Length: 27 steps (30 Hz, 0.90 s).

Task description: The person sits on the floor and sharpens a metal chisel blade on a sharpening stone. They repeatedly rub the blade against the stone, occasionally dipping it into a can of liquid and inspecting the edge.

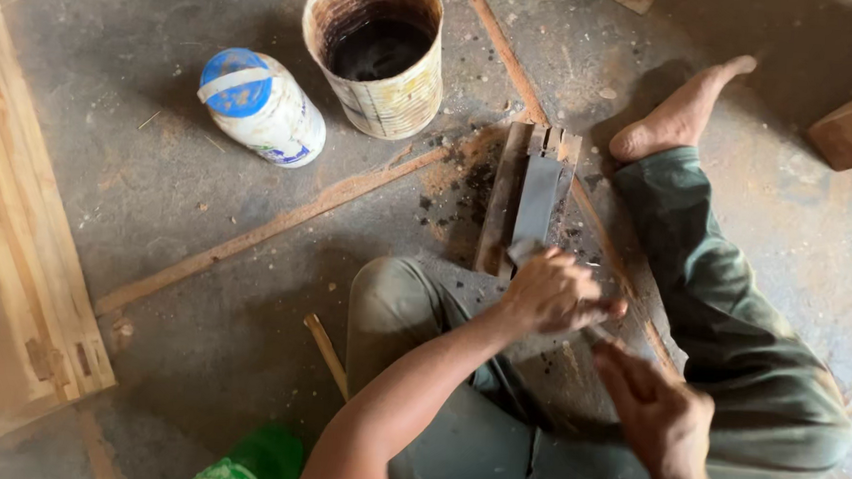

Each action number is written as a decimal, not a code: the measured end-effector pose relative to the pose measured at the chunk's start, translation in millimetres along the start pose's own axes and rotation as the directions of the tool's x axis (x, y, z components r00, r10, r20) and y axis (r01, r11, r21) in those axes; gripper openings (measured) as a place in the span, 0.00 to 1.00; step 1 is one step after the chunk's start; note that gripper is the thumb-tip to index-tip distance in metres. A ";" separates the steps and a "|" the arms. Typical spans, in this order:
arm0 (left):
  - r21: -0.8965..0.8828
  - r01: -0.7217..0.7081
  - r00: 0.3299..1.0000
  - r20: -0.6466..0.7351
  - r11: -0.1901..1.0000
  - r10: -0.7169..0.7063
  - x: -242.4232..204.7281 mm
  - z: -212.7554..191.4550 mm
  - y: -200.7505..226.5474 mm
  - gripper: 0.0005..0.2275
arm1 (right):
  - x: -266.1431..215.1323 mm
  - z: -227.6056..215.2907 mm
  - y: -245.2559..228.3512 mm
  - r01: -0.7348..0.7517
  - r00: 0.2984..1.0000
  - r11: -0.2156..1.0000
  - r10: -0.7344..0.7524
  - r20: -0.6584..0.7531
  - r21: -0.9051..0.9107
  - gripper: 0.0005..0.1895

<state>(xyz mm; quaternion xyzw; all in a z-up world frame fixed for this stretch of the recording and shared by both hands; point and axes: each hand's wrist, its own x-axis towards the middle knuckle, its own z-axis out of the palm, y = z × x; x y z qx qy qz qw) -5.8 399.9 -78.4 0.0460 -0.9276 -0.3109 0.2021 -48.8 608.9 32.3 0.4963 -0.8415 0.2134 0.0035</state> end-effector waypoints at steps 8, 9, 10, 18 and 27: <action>-0.017 0.032 0.951 -0.306 0.999 -0.036 110.8 24.3 -56.7 0.32 | 97.7 -6.6 56.1 -0.005 1.000 0.980 0.007 -0.009 0.199 0.13; 0.000 0.053 0.969 -0.242 0.999 -0.052 105.2 17.7 -52.9 0.31 | 93.1 -4.8 43.9 -0.018 1.000 0.975 0.015 0.015 0.223 0.10; 0.007 0.091 0.983 -0.163 0.996 -0.088 83.2 15.1 -41.6 0.31 | 77.9 -3.1 28.5 -0.045 0.998 0.967 0.030 0.062 0.251 0.08; 0.124 -0.117 0.908 -0.389 0.985 0.157 34.9 18.6 -29.9 0.27 | 26.0 12.5 2.7 -0.114 0.990 0.993 0.116 -0.080 0.034 0.14; 0.122 0.100 0.995 0.007 0.987 -0.101 56.2 15.6 -28.8 0.27 | 61.7 -8.1 -7.8 0.219 0.974 0.915 -0.226 0.020 -0.339 0.10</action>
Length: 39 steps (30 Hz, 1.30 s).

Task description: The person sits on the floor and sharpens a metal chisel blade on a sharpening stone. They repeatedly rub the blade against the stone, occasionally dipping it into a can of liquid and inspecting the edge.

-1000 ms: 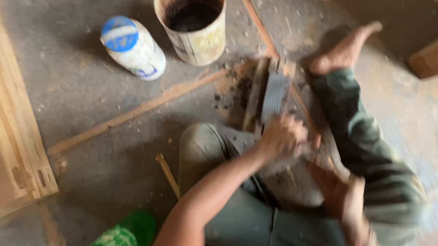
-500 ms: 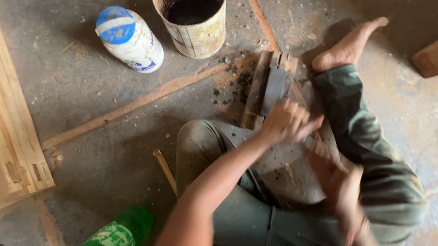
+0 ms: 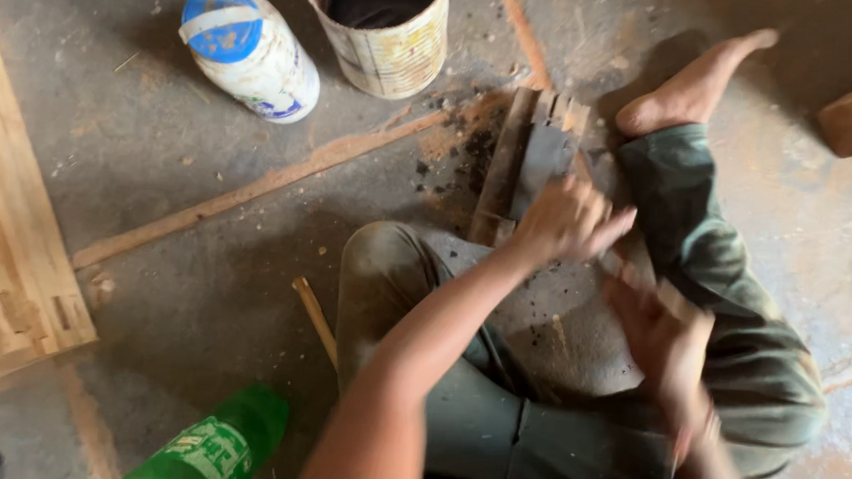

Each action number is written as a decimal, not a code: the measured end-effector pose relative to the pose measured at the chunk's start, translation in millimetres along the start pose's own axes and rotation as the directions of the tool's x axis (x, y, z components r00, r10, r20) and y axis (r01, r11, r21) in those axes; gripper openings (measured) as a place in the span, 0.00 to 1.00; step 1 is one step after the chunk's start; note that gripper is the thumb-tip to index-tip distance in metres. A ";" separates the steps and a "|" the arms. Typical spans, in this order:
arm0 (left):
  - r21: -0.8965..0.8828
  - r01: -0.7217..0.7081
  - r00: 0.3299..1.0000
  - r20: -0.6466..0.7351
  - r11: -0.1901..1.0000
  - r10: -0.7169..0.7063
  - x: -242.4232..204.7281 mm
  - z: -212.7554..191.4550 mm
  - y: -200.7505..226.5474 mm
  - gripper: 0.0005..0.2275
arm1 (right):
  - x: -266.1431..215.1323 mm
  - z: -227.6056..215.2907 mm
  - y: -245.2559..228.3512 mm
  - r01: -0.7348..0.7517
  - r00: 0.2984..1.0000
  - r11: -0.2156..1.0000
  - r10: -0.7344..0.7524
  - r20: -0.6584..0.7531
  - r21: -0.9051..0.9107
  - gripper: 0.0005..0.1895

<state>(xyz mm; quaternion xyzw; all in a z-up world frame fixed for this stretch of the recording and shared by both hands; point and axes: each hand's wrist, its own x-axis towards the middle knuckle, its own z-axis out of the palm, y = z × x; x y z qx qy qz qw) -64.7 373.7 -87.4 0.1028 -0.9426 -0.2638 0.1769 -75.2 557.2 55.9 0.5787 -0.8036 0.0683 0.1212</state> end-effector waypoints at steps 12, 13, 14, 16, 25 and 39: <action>-0.139 -0.002 0.967 -0.253 0.990 -0.034 74.7 18.9 -35.5 0.28 | 17.3 47.6 73.4 -0.110 0.989 0.867 0.145 -0.035 0.486 0.10; -0.084 -0.011 0.987 -0.162 0.996 -0.003 69.9 15.8 -33.2 0.29 | 18.8 45.9 66.7 -0.094 0.989 0.863 0.137 -0.052 0.497 0.09; -0.030 -0.025 0.997 -0.068 0.999 0.023 56.4 12.5 -28.0 0.29 | 13.3 39.6 52.9 -0.031 0.999 0.977 0.036 -0.020 0.213 0.06; 0.076 -0.144 0.976 -0.153 0.987 0.155 -3.8 7.1 -7.6 0.24 | -23.6 13.3 6.1 0.158 0.983 0.924 -0.114 0.144 -0.349 0.16; -0.106 0.067 0.995 0.076 0.992 -0.060 38.6 41.9 -27.0 0.27 | -5.1 32.5 43.0 -0.269 0.959 0.874 0.281 0.030 0.404 0.13; 0.052 -0.083 0.991 -0.097 0.995 0.088 -9.1 22.3 -8.5 0.27 | -22.0 9.4 10.3 -0.385 0.922 0.863 0.348 0.167 0.327 0.09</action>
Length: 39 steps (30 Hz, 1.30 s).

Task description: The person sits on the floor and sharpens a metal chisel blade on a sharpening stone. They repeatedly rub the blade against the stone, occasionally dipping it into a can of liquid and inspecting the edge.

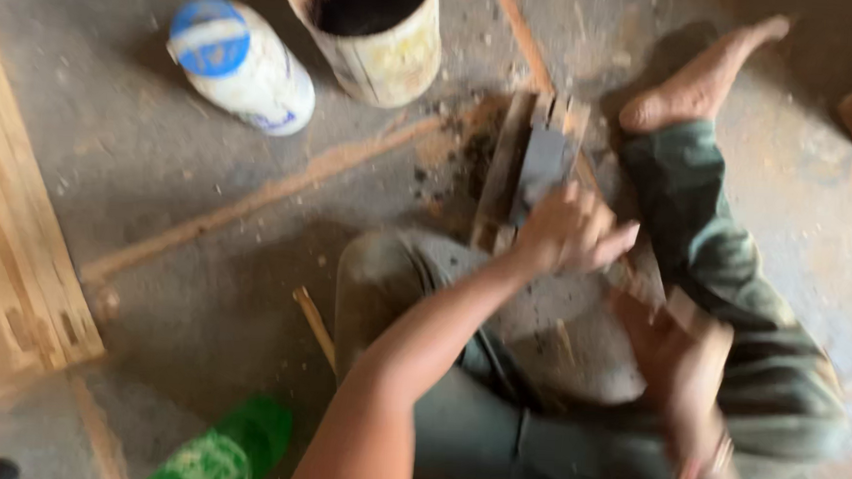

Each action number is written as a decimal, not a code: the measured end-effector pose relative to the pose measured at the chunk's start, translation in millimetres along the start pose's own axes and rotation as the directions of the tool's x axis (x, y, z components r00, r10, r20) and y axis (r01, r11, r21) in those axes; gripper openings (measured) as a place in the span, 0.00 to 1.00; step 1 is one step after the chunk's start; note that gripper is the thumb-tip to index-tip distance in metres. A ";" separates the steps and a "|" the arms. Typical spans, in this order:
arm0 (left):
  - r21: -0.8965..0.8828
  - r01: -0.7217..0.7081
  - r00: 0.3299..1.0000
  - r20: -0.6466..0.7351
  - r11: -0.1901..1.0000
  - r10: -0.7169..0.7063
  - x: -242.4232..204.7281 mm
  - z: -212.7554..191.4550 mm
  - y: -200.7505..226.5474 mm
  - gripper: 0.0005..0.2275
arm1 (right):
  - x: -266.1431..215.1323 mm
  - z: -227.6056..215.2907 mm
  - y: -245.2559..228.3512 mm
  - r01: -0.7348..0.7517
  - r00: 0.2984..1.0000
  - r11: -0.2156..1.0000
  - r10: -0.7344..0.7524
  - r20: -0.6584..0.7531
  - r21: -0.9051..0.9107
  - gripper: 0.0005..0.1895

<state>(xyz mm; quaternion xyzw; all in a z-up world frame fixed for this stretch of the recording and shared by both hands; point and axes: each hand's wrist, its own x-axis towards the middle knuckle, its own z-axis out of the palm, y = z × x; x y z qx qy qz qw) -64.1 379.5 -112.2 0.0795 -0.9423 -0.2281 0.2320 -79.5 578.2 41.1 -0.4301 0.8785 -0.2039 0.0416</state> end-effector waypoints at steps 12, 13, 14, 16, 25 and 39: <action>-0.303 0.076 0.997 0.025 0.950 -0.072 -43.1 -29.0 27.1 0.28 | -33.6 -3.9 -29.7 -0.016 1.000 0.986 0.019 -0.016 0.167 0.11; -0.385 0.123 0.989 0.125 0.915 -0.080 -39.1 -29.4 23.6 0.29 | -30.4 -5.0 -30.9 -0.072 0.997 0.988 0.076 -0.024 0.138 0.10; -0.289 0.080 0.995 -0.028 0.954 -0.092 -28.3 -25.0 19.5 0.28 | -20.1 -6.2 -24.6 0.019 0.998 0.996 -0.014 -0.058 0.086 0.09; -0.171 0.111 0.993 -0.007 0.979 -0.114 18.3 -10.8 -4.5 0.29 | 23.0 -3.8 2.8 0.067 0.998 0.997 -0.067 -0.016 0.042 0.10; -0.173 0.175 0.983 -0.030 0.969 -0.182 -14.9 -37.5 22.7 0.28 | -11.5 -1.0 -7.7 0.226 0.974 0.971 -0.224 0.028 -0.081 0.09; -0.071 -0.013 0.977 -0.213 0.997 -0.003 38.2 -39.7 -0.1 0.28 | 25.5 5.3 -5.1 0.339 0.928 0.892 -0.369 -0.047 -0.300 0.10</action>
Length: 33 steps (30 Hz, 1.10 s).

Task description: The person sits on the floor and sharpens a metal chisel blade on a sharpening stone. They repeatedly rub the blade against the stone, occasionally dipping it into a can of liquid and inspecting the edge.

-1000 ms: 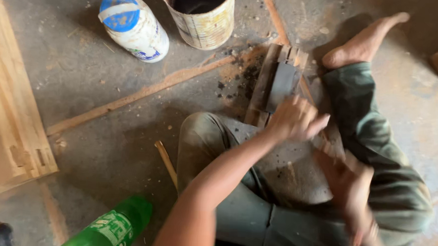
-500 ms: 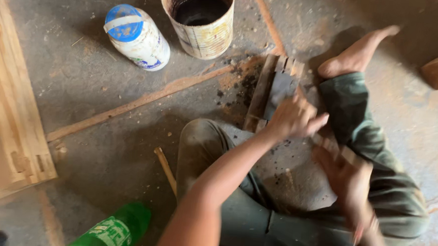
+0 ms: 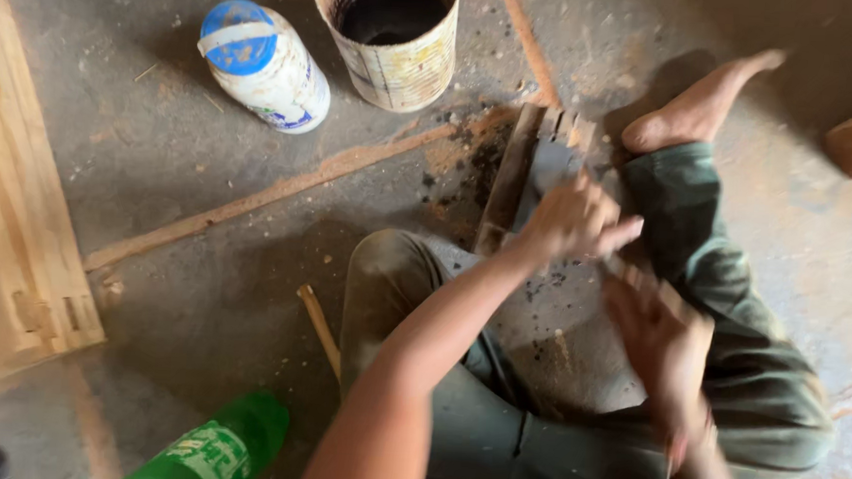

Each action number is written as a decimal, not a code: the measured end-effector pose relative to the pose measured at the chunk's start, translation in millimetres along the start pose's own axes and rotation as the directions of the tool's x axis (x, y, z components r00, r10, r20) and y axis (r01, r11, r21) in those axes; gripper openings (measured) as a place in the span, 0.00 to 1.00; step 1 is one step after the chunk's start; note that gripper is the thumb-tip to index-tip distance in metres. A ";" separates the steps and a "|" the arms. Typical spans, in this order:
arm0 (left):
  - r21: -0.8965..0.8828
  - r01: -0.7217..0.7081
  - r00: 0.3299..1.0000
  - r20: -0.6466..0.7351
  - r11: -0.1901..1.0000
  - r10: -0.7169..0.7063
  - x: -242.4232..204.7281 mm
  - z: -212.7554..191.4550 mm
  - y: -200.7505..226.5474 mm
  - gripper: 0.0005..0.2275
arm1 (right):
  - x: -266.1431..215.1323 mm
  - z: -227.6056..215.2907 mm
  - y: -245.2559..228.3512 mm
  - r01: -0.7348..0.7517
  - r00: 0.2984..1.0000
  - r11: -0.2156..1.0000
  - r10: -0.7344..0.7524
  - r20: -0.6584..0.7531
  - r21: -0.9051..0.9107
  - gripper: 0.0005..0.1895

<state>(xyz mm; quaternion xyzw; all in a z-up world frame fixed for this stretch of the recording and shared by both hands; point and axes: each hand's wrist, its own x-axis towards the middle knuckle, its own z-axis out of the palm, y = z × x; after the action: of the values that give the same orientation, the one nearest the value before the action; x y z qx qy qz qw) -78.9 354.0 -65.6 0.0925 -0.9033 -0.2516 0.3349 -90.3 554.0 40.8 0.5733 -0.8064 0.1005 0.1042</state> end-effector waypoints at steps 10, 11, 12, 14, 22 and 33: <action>0.033 0.153 0.899 0.409 0.988 -0.153 11.1 42.5 -13.2 0.27 | -2.2 11.9 49.6 -0.018 0.999 0.997 0.015 0.048 0.072 0.12; 0.046 0.077 0.949 0.304 0.996 -0.087 25.4 48.9 -19.1 0.27 | 8.0 13.3 57.1 -0.057 0.998 0.978 0.055 0.017 0.199 0.12; 0.011 0.110 0.956 0.273 0.994 -0.109 34.6 52.1 -20.0 0.26 | 16.3 13.2 60.9 -0.089 0.995 0.942 0.097 -0.008 0.323 0.13; -0.055 0.176 0.966 0.204 0.983 -0.162 30.8 43.2 -13.3 0.26 | 16.6 9.0 45.7 -0.178 0.976 0.977 0.161 0.144 0.115 0.12; -0.165 0.205 0.930 0.340 0.965 -0.140 -63.2 -2.1 24.7 0.26 | -44.5 -15.4 -7.0 -0.221 0.973 0.927 0.188 0.135 0.302 0.11; -0.089 0.126 0.992 0.037 0.988 -0.123 -40.5 16.7 15.1 0.25 | -10.1 -13.3 24.0 -0.366 0.929 0.822 0.291 0.230 0.437 0.12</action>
<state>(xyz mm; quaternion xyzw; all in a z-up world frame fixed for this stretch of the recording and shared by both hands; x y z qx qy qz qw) -59.0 387.1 -91.3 0.1296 -0.8885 -0.3144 0.3081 -109.1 574.6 49.7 0.4393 -0.8496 0.2663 -0.1197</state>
